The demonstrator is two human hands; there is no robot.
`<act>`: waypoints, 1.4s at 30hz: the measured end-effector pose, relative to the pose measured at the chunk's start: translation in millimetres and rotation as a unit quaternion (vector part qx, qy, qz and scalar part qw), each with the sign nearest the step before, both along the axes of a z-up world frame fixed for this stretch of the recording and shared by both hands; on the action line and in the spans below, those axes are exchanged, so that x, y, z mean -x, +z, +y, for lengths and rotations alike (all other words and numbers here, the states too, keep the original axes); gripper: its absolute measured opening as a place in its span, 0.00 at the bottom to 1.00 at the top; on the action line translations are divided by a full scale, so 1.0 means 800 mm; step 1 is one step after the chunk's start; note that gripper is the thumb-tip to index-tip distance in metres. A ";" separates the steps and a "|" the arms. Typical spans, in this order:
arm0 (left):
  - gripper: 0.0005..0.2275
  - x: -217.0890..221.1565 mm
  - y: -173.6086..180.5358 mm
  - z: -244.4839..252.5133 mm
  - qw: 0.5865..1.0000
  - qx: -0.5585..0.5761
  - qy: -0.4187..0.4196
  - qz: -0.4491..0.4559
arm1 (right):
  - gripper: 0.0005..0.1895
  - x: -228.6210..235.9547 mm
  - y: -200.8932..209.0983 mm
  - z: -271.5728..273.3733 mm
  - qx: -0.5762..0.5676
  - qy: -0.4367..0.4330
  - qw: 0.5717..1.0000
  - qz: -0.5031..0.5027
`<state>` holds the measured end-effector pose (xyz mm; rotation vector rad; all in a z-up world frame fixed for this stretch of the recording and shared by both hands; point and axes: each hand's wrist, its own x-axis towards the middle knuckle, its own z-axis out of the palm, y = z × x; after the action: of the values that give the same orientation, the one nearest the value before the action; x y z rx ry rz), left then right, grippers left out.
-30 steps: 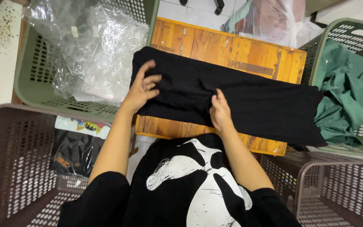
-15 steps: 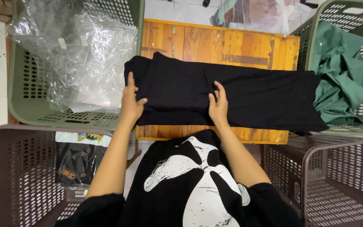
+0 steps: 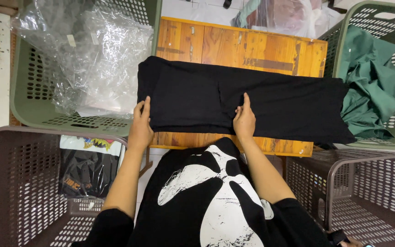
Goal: A person unfolds a black t-shirt on a wooden table, smooths it out, and folds it into a neat rectangular shape.
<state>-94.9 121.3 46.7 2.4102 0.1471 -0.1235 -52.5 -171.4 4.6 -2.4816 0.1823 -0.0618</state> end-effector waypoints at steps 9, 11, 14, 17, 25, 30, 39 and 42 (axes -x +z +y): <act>0.21 -0.007 -0.051 -0.058 0.946 -0.194 -0.131 -0.224 | 0.29 0.003 -0.004 0.054 0.179 0.263 0.937 -0.146; 0.21 -0.002 -0.085 -0.056 0.953 -0.219 -0.174 -0.113 | 0.36 0.005 -0.012 0.052 0.210 0.258 0.942 0.051; 0.26 0.002 -0.072 -0.044 0.959 -0.227 -0.141 -0.092 | 0.38 0.008 -0.006 0.041 0.235 0.263 0.933 0.073; 0.29 -0.004 -0.058 -0.050 0.966 -0.231 -0.101 -0.059 | 0.40 0.004 0.008 0.039 0.247 0.229 0.934 0.120; 0.22 -0.034 -0.085 -0.062 0.959 -0.196 -0.155 -0.135 | 0.31 -0.017 -0.007 0.048 0.229 0.221 0.946 0.056; 0.22 -0.022 -0.105 -0.089 0.955 -0.130 -0.210 -0.168 | 0.31 -0.003 -0.008 0.000 0.263 0.189 0.941 0.096; 0.23 0.000 -0.096 -0.060 0.969 -0.169 -0.136 -0.115 | 0.30 0.012 -0.021 -0.043 0.253 0.178 0.946 0.096; 0.25 0.002 -0.095 -0.053 0.972 -0.191 -0.083 -0.109 | 0.31 0.007 -0.023 -0.042 0.260 0.177 0.945 0.092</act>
<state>-96.4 79.2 -29.3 2.7981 -0.1466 0.1036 -57.9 -204.8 -13.8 -3.0051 -0.2366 0.3132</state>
